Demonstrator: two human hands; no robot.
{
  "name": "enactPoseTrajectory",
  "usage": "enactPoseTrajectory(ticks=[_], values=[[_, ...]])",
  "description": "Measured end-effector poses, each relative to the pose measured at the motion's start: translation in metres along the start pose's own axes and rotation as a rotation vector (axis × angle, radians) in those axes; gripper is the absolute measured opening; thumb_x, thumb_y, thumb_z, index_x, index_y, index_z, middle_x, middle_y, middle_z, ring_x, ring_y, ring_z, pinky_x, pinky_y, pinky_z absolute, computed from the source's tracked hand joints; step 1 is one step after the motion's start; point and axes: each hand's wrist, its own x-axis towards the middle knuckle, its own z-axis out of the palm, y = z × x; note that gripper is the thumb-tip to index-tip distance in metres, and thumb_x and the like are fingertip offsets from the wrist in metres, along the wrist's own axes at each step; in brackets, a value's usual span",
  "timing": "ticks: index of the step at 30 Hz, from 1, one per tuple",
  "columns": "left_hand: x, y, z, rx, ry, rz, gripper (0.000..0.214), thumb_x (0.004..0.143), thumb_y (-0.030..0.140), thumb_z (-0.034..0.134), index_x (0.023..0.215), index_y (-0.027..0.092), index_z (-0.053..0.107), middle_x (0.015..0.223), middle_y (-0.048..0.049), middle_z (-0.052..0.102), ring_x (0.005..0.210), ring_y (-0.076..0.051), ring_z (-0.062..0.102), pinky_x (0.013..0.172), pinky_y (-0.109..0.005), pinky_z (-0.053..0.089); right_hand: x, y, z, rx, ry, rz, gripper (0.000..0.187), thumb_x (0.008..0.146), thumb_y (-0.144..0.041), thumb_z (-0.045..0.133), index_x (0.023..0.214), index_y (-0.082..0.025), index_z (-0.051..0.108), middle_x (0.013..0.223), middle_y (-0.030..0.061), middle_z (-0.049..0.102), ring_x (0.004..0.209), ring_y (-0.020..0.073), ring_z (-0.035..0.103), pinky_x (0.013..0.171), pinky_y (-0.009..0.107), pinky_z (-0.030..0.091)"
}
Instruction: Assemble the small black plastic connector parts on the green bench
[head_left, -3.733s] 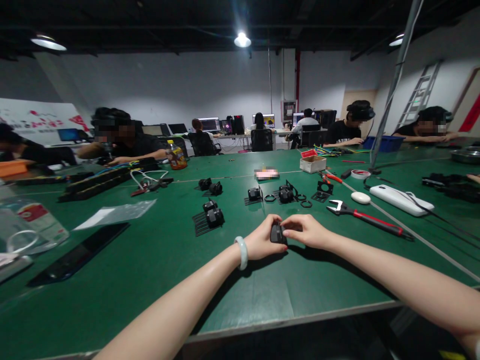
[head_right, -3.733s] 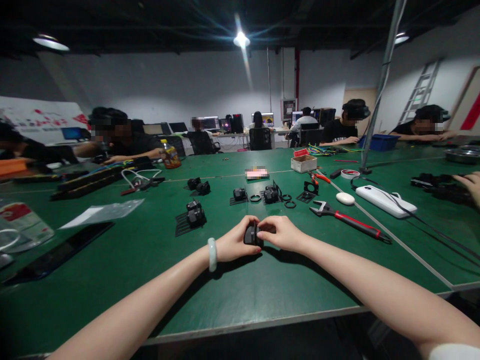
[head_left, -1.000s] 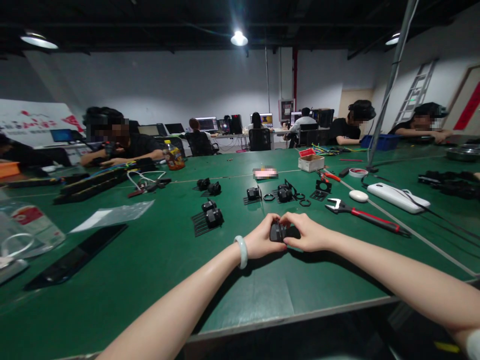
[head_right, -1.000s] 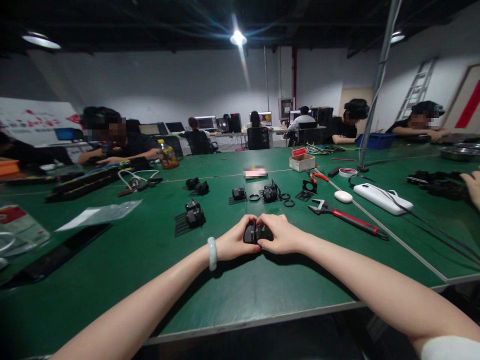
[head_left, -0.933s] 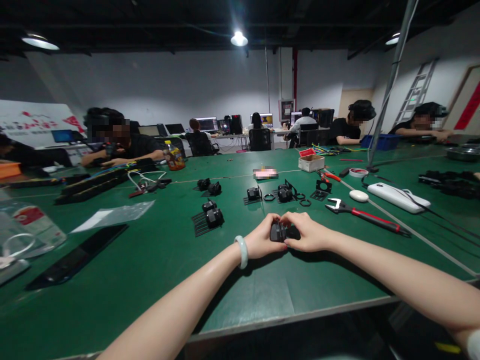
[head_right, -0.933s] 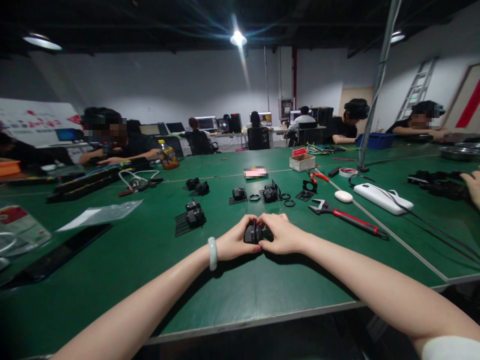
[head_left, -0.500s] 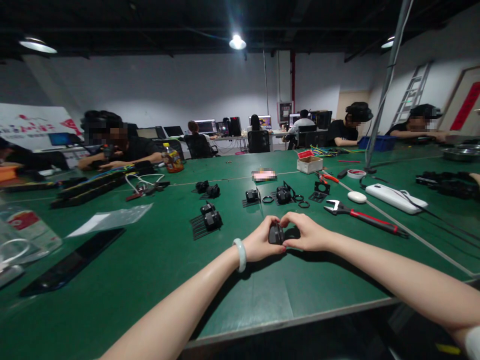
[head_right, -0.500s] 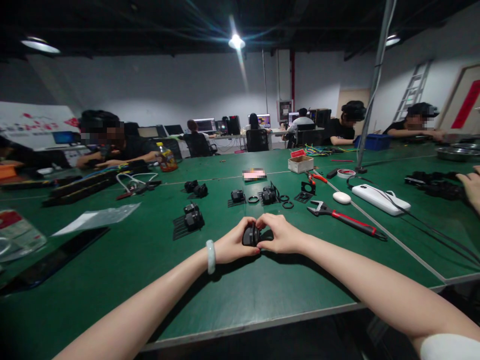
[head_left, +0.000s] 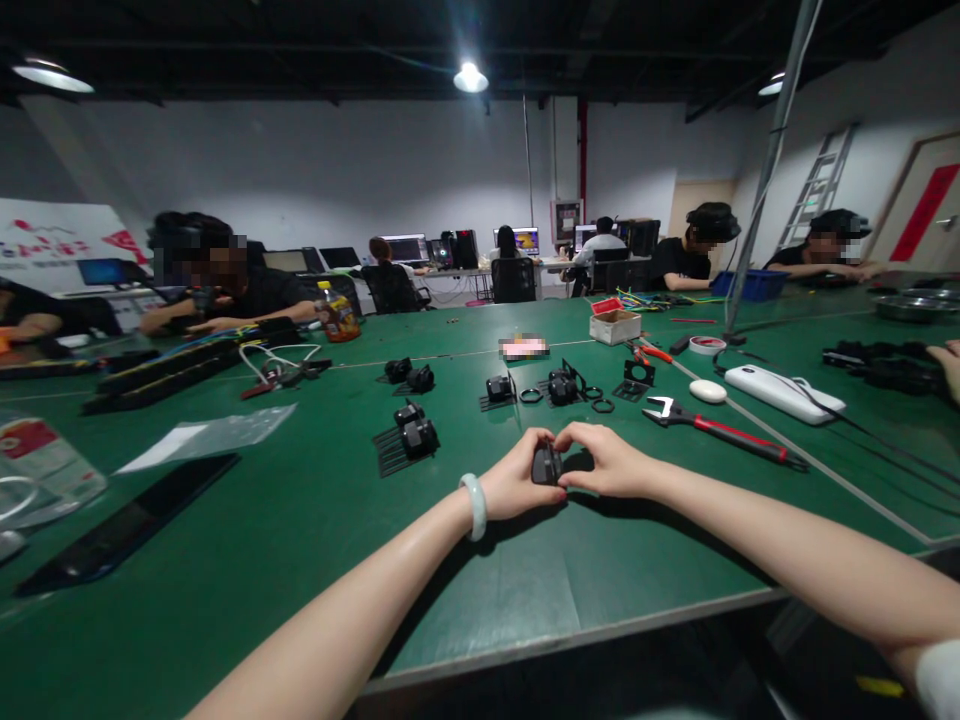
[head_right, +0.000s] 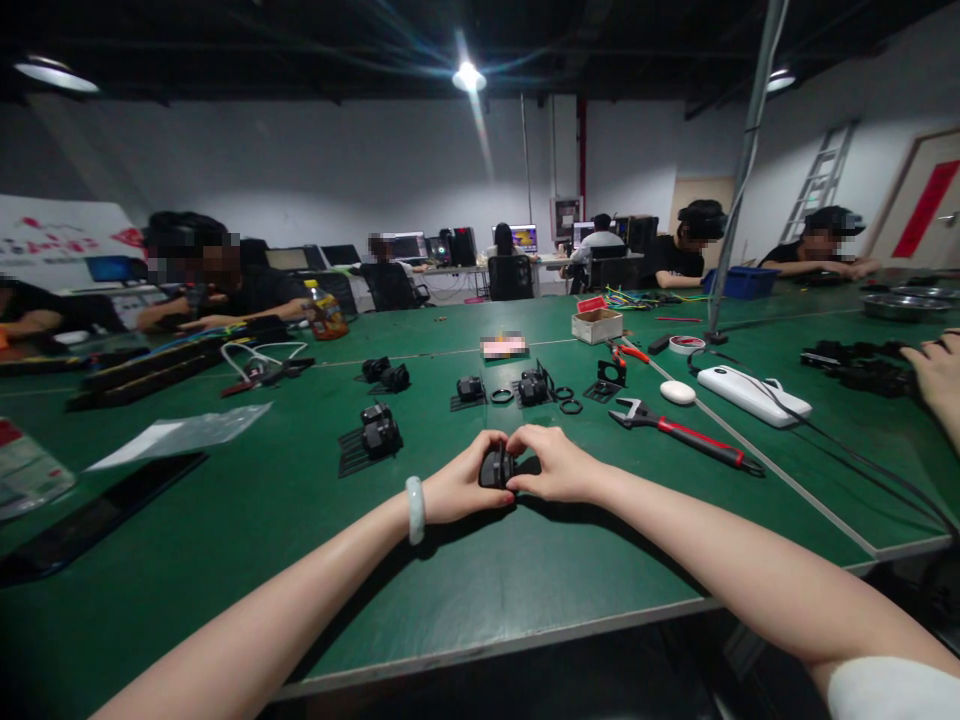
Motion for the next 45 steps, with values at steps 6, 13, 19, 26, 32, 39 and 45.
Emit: enactPoseTrajectory(ticks=[6,13,19,26,32,39,45], values=[[-0.0008,-0.0013,0.0,0.002,-0.005,0.005,0.053,0.057,0.026,0.06,0.102,0.016,0.033,0.092,-0.0019,0.042,0.081,-0.015,0.043,0.072,-0.028,0.038,0.0001,-0.002,-0.0012,-0.006,-0.008,-0.009,0.031,0.058,-0.023,0.063,0.086,-0.016,0.051,0.084,0.0037,0.057,0.079,0.0161,0.052,0.07,0.028,0.039],[-0.0003,-0.0016,0.001,-0.007,0.01,0.016,0.052,0.057,0.024,0.06,0.101,0.016,0.034,0.093,-0.0021,0.042,0.083,-0.016,0.043,0.074,-0.029,0.037,-0.0007,-0.0011,-0.0004,0.013,0.007,-0.006,0.03,0.058,-0.02,0.062,0.086,-0.016,0.052,0.084,0.0031,0.057,0.078,0.0152,0.053,0.069,0.027,0.04],[-0.0012,-0.0017,0.0006,-0.021,0.005,0.02,0.051,0.057,0.023,0.06,0.101,0.016,0.034,0.094,-0.002,0.042,0.083,-0.015,0.042,0.074,-0.027,0.038,-0.0003,0.0015,0.001,0.036,-0.011,0.024,0.031,0.059,-0.024,0.062,0.087,-0.016,0.053,0.084,0.0037,0.058,0.079,0.0158,0.054,0.07,0.028,0.04],[-0.0018,-0.0022,0.0004,-0.015,0.0,0.018,0.052,0.058,0.023,0.059,0.102,0.016,0.033,0.093,-0.0022,0.041,0.083,-0.015,0.043,0.073,-0.027,0.037,-0.0012,0.0018,0.0012,0.035,-0.03,0.032,0.025,0.064,-0.022,0.058,0.088,-0.016,0.053,0.086,0.004,0.058,0.08,0.0153,0.054,0.071,0.027,0.04],[-0.0021,-0.0033,0.0004,-0.007,-0.013,0.022,0.052,0.058,0.023,0.059,0.102,0.016,0.032,0.092,-0.0015,0.041,0.082,-0.014,0.043,0.071,-0.026,0.038,-0.0006,0.0009,0.001,0.035,-0.05,0.047,0.024,0.066,-0.022,0.056,0.089,-0.016,0.053,0.086,0.0044,0.059,0.08,0.0155,0.054,0.071,0.027,0.041],[-0.0017,-0.0041,0.0006,0.005,-0.016,0.014,0.053,0.058,0.023,0.059,0.103,0.017,0.031,0.092,-0.0009,0.041,0.082,-0.014,0.042,0.071,-0.026,0.038,-0.0005,0.0023,0.0016,0.018,-0.055,0.048,0.025,0.068,-0.026,0.054,0.09,-0.016,0.054,0.087,0.0049,0.059,0.081,0.0158,0.054,0.072,0.027,0.041],[-0.0014,-0.0047,0.0009,0.009,-0.014,0.016,0.053,0.058,0.024,0.059,0.103,0.017,0.03,0.092,-0.0013,0.041,0.082,-0.014,0.042,0.072,-0.026,0.038,-0.0006,0.0035,0.0019,0.023,-0.07,0.039,0.026,0.069,-0.026,0.053,0.093,-0.016,0.054,0.086,0.0046,0.059,0.079,0.0152,0.054,0.071,0.026,0.041]])
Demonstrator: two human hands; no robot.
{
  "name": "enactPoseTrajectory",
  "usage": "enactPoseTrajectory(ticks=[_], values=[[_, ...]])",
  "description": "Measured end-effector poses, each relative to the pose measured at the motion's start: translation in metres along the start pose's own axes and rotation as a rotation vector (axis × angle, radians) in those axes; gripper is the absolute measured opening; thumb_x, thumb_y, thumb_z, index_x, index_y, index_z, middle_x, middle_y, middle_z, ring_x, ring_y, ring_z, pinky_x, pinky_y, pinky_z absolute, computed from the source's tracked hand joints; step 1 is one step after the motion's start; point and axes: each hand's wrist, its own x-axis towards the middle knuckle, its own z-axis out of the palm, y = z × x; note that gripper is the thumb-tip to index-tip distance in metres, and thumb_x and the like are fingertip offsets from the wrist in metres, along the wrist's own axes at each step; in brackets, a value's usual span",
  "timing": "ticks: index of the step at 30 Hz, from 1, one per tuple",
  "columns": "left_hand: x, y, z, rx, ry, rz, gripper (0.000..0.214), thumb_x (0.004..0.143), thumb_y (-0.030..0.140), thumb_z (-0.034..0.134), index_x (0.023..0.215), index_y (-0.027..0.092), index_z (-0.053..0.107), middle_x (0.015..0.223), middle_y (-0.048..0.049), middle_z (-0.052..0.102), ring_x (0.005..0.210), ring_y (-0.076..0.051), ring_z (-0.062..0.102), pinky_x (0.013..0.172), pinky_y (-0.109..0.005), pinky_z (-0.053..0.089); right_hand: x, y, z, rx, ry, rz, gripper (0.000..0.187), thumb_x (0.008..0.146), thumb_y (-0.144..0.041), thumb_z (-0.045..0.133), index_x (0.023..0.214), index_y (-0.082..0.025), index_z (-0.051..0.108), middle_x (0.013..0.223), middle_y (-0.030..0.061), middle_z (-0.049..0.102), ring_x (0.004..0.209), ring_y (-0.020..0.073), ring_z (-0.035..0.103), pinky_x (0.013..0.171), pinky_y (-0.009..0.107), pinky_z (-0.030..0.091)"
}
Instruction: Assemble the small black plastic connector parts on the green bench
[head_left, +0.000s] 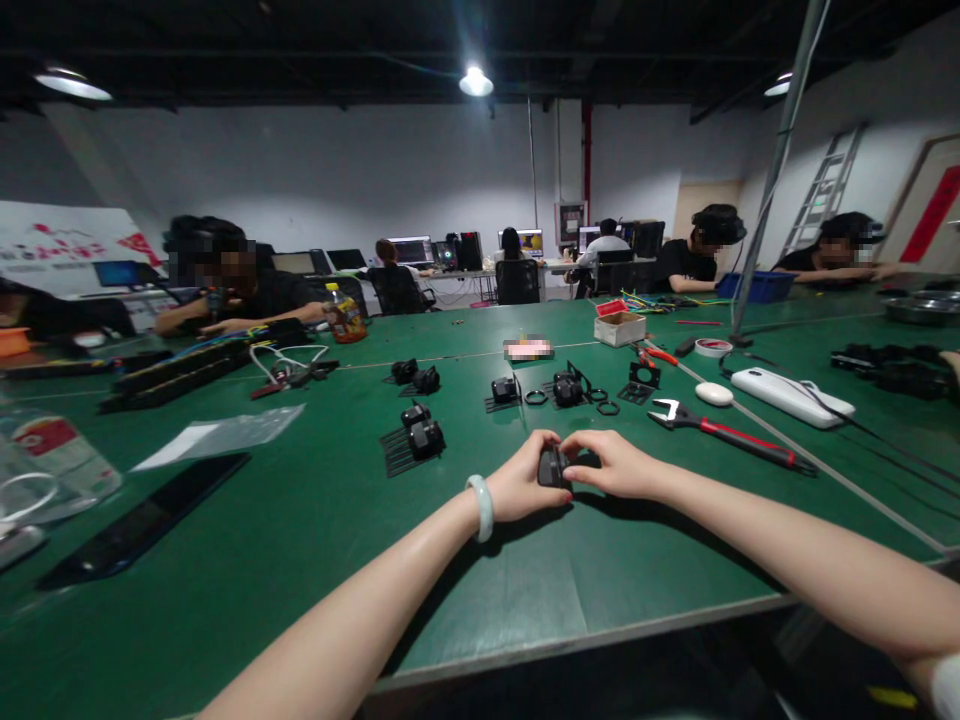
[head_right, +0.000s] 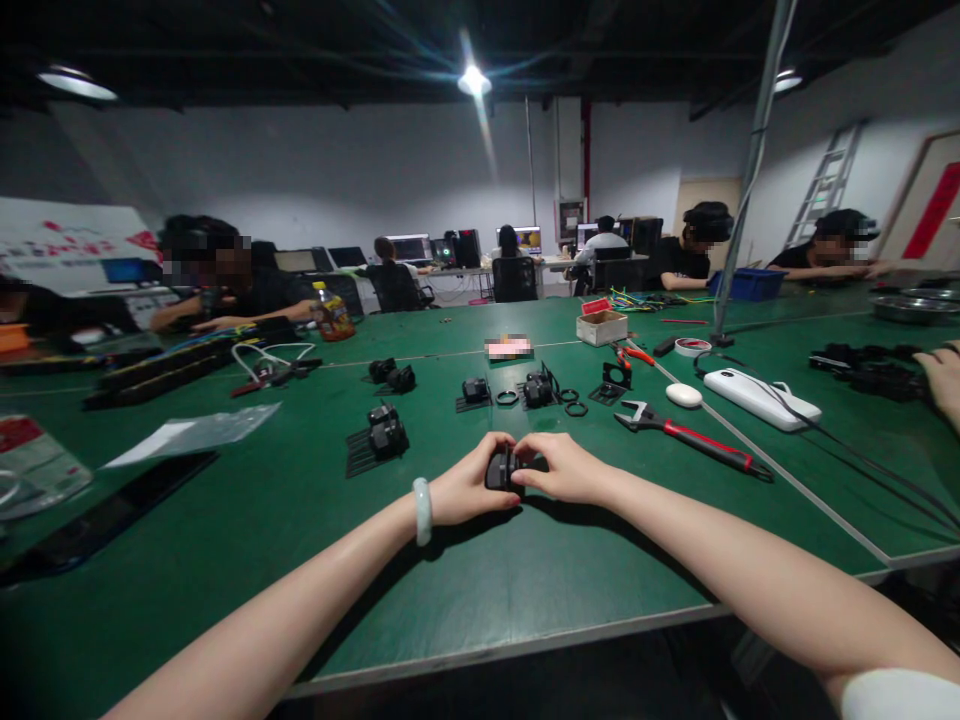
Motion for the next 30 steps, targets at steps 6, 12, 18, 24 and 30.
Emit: enactPoseTrajectory(ticks=[6,12,18,24,30], values=[[-0.0002,-0.0012,0.0004,-0.005,0.0,0.011,0.053,0.059,0.023,0.059,0.103,0.017,0.03,0.093,-0.0014,0.04,0.082,-0.014,0.042,0.072,-0.026,0.038,-0.0002,0.0002,0.0002,-0.011,0.004,-0.006,0.025,0.069,-0.026,0.053,0.093,-0.016,0.054,0.086,0.0046,0.059,0.079,0.0152,0.054,0.071,0.026,0.04],[-0.0003,-0.001,0.0009,-0.016,0.001,0.009,0.053,0.059,0.023,0.059,0.103,0.017,0.03,0.092,-0.0009,0.04,0.081,-0.014,0.042,0.071,-0.026,0.038,-0.0002,-0.0005,-0.0006,-0.007,0.004,-0.001,0.026,0.069,-0.026,0.053,0.093,-0.016,0.054,0.086,0.0049,0.06,0.079,0.0153,0.054,0.07,0.026,0.041],[-0.0001,-0.0008,0.0007,-0.003,0.005,0.011,0.053,0.059,0.022,0.059,0.103,0.017,0.031,0.092,-0.0011,0.04,0.081,-0.014,0.042,0.071,-0.026,0.038,-0.0001,-0.0005,-0.0002,-0.003,0.01,0.007,0.027,0.069,-0.026,0.053,0.094,-0.016,0.054,0.086,0.0051,0.06,0.079,0.0154,0.054,0.071,0.027,0.041],[0.0003,-0.0016,0.0012,-0.006,0.008,0.025,0.053,0.058,0.022,0.06,0.102,0.017,0.031,0.093,-0.0012,0.04,0.083,-0.014,0.042,0.072,-0.025,0.037,-0.0005,-0.0012,-0.0004,-0.009,0.0,0.02,0.027,0.069,-0.026,0.054,0.093,-0.016,0.054,0.087,0.0056,0.06,0.08,0.016,0.055,0.071,0.027,0.041],[-0.0002,-0.001,0.0004,-0.019,0.0,0.02,0.052,0.059,0.022,0.059,0.103,0.017,0.031,0.092,-0.0012,0.041,0.082,-0.014,0.043,0.072,-0.026,0.038,-0.0006,-0.0024,-0.0003,-0.019,0.009,0.01,0.027,0.069,-0.026,0.053,0.094,-0.016,0.055,0.087,0.0052,0.06,0.08,0.016,0.055,0.071,0.027,0.041]])
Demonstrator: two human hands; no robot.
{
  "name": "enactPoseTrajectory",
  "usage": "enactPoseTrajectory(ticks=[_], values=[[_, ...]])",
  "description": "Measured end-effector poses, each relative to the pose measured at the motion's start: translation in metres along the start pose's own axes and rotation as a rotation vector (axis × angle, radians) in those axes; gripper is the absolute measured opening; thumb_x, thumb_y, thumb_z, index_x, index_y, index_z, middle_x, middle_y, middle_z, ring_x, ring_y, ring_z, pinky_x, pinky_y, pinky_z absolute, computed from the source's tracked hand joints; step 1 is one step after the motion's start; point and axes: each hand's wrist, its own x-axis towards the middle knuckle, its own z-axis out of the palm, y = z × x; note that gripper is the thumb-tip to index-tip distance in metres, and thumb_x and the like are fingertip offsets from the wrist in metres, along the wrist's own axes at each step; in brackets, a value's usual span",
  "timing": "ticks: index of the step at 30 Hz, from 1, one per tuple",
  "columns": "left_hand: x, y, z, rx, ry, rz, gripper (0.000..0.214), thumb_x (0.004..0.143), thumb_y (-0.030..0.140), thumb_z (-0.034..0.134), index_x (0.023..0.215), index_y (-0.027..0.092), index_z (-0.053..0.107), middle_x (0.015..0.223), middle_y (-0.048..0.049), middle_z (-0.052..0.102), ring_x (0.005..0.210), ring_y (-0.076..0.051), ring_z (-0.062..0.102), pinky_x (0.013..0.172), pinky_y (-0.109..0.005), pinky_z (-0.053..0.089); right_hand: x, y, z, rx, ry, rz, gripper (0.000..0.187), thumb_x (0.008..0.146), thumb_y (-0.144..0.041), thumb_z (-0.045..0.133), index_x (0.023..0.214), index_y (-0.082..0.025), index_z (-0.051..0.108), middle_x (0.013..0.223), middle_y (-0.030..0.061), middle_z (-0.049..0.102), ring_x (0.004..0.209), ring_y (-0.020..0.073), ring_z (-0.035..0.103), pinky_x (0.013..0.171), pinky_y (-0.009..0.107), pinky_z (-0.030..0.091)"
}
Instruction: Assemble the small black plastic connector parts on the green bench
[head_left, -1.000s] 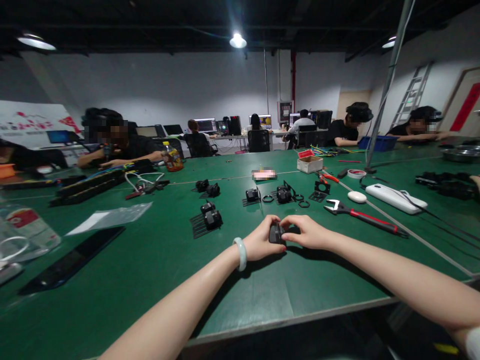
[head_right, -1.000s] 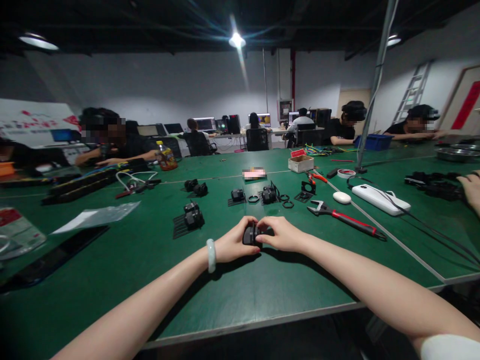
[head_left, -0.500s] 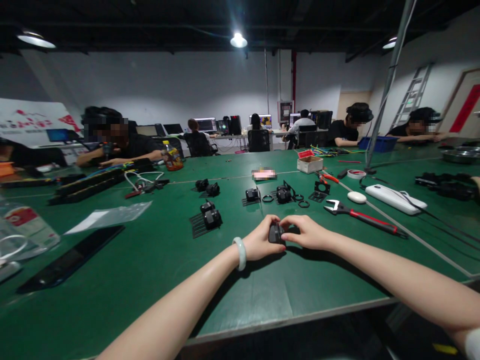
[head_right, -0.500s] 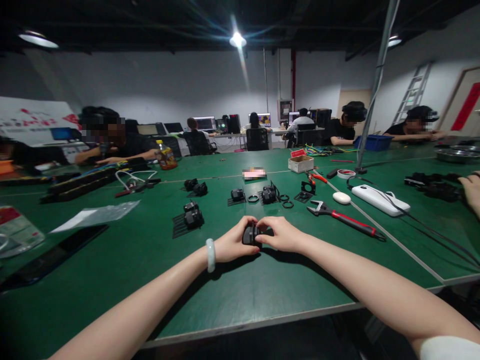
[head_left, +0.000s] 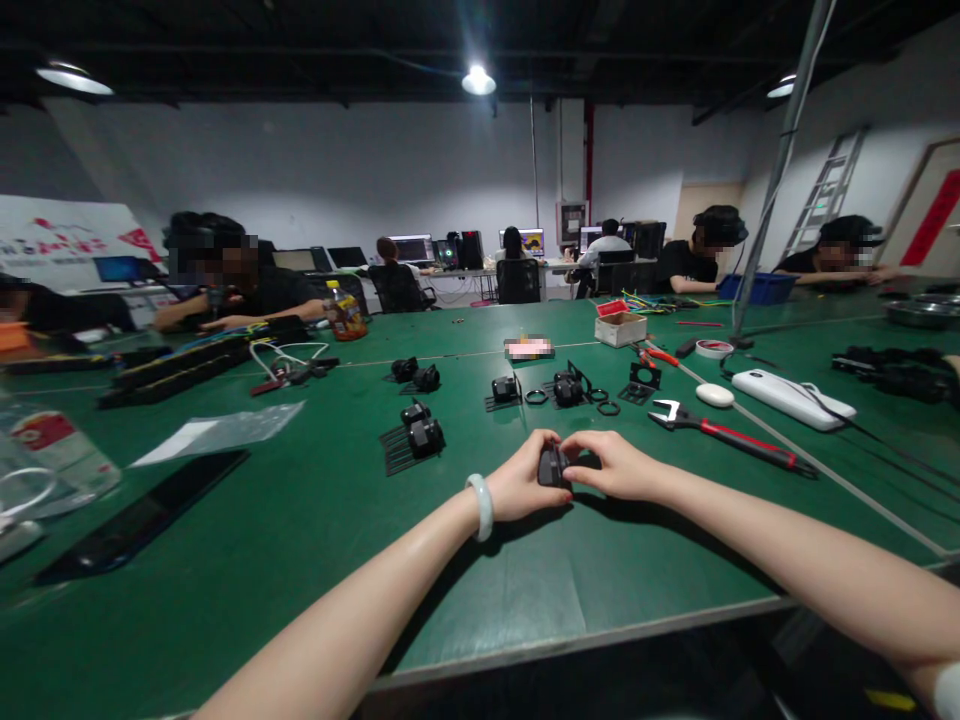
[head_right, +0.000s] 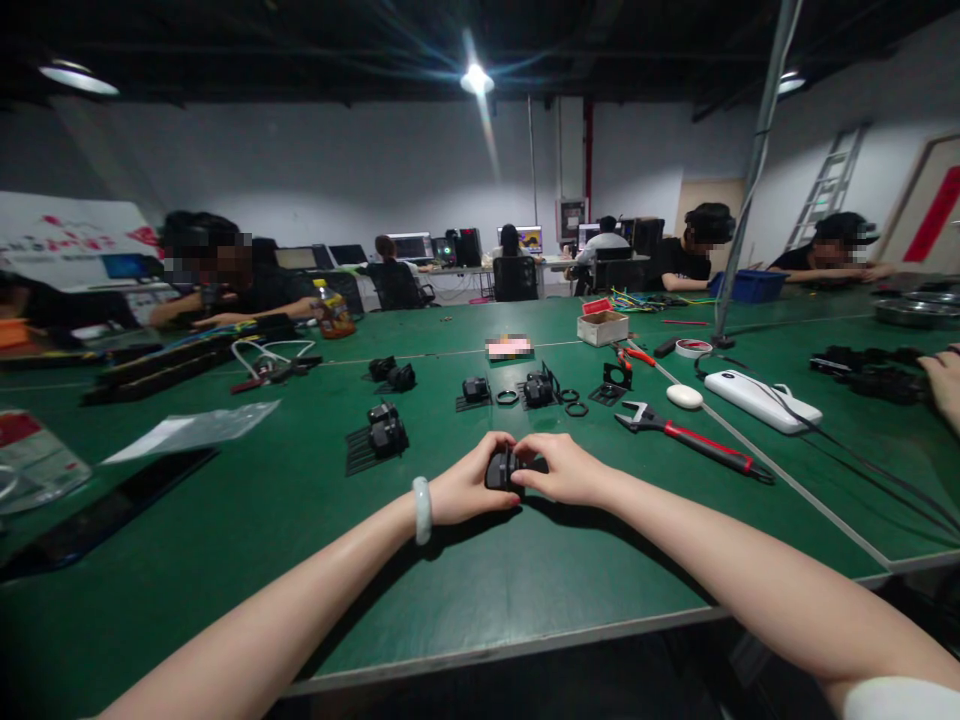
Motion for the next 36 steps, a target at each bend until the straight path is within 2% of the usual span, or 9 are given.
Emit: enactPoseTrajectory(ticks=[29,36], values=[[-0.0004,0.0027,0.0006,0.016,0.006,-0.005,0.053,0.058,0.022,0.06,0.102,0.016,0.031,0.092,-0.0018,0.04,0.082,-0.014,0.043,0.072,-0.027,0.038,0.0001,0.0005,0.0011,0.022,-0.018,0.005,0.023,0.071,-0.026,0.05,0.091,-0.016,0.055,0.085,0.0051,0.06,0.078,0.0158,0.054,0.069,0.027,0.04],[0.0006,0.0031,0.0006,0.028,0.016,-0.015,0.054,0.058,0.024,0.06,0.103,0.016,0.032,0.094,-0.0027,0.041,0.084,-0.016,0.043,0.074,-0.029,0.038,-0.0025,-0.0002,-0.0068,-0.032,0.058,-0.02,0.031,0.059,-0.028,0.06,0.086,-0.016,0.05,0.083,0.0038,0.055,0.075,0.0157,0.051,0.067,0.027,0.038]])
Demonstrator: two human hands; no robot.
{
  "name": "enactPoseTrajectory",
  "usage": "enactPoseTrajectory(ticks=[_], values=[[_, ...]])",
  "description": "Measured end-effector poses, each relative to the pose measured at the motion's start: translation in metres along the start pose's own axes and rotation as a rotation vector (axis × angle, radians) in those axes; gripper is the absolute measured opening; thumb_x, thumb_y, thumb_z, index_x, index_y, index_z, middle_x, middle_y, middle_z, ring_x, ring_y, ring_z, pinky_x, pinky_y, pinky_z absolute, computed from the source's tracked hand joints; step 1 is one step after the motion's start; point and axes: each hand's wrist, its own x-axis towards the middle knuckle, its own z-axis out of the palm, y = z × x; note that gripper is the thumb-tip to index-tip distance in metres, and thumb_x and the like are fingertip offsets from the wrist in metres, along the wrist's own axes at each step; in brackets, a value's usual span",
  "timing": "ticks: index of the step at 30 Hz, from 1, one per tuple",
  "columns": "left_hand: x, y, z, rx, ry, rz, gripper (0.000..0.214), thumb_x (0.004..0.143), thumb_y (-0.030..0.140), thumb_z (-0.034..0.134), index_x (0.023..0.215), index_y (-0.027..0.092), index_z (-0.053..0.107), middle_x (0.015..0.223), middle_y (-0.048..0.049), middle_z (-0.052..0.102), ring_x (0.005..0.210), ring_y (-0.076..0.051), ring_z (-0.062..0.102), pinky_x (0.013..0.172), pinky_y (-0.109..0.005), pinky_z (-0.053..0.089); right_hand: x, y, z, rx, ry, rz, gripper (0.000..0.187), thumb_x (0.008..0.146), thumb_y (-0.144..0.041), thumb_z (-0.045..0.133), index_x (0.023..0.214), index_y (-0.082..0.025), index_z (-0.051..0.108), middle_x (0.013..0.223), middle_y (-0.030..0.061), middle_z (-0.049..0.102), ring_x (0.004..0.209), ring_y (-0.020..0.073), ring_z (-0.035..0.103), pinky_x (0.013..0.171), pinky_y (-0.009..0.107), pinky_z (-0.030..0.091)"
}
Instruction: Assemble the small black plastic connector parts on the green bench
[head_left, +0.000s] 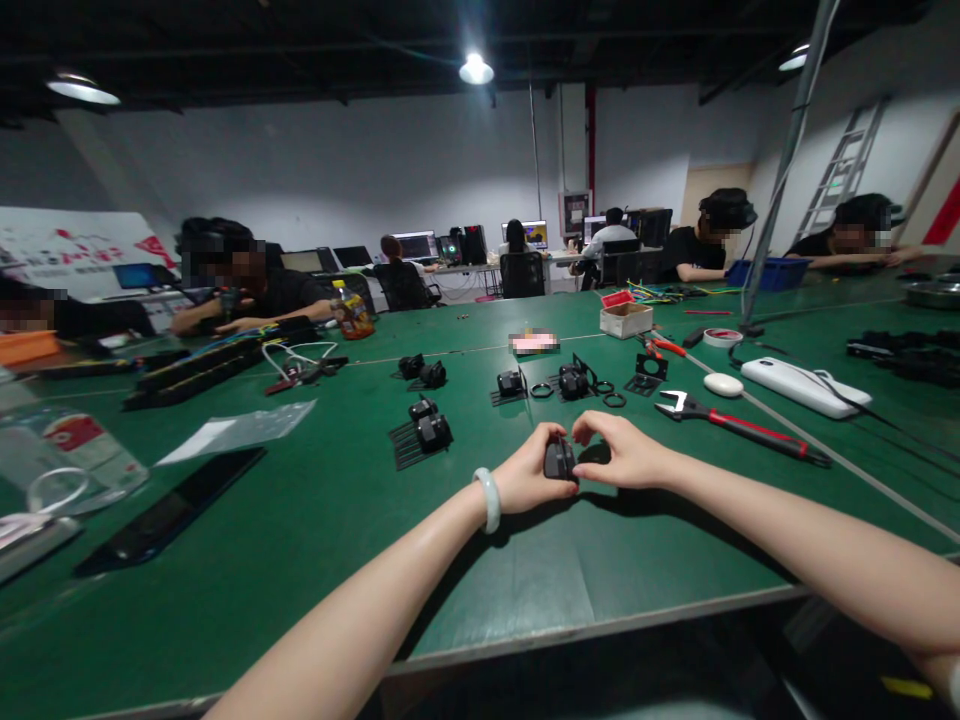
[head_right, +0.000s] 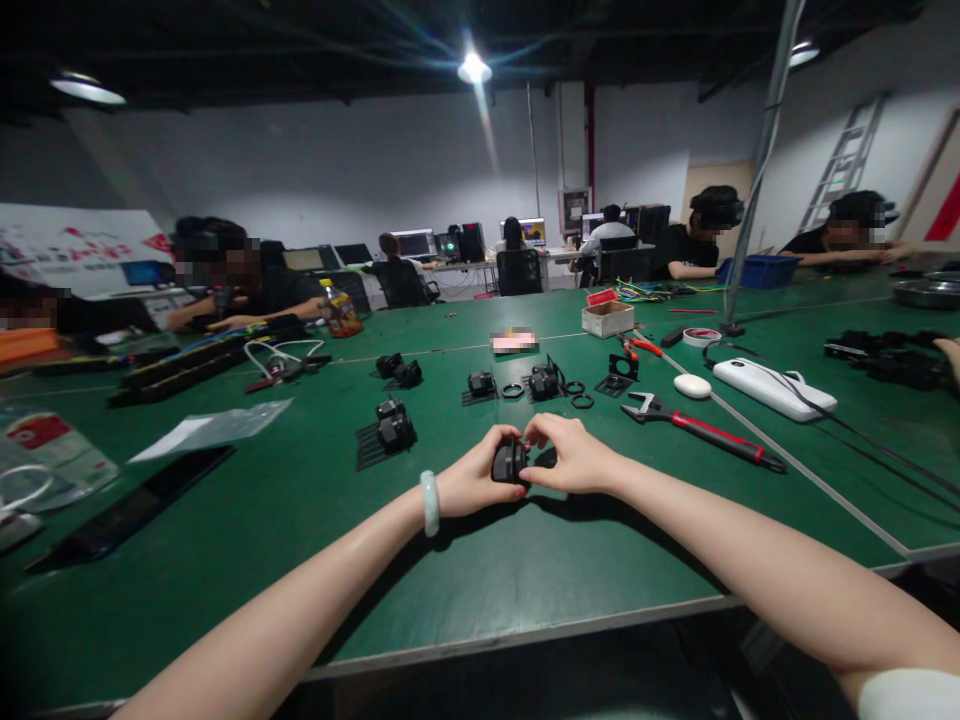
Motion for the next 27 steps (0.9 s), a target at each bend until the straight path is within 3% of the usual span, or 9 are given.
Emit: enactPoseTrajectory(ticks=[7,27], values=[[0.0,0.003,0.0,-0.028,-0.012,0.019,0.05,0.06,0.023,0.058,0.102,0.016,0.033,0.093,-0.0021,0.043,0.084,-0.015,0.043,0.074,-0.029,0.038,-0.001,-0.002,0.004,-0.009,-0.018,-0.026,0.037,0.055,-0.023,0.062,0.088,-0.017,0.047,0.085,0.0029,0.051,0.077,0.0164,0.049,0.069,0.029,0.037],[0.0,0.0,0.001,-0.042,-0.001,0.009,0.052,0.058,0.025,0.061,0.102,0.016,0.033,0.095,-0.003,0.043,0.084,-0.016,0.044,0.074,-0.029,0.038,0.001,0.0,0.009,0.068,0.011,-0.014,0.029,0.057,-0.022,0.062,0.083,-0.016,0.051,0.082,0.0031,0.055,0.076,0.0156,0.052,0.069,0.028,0.04]])
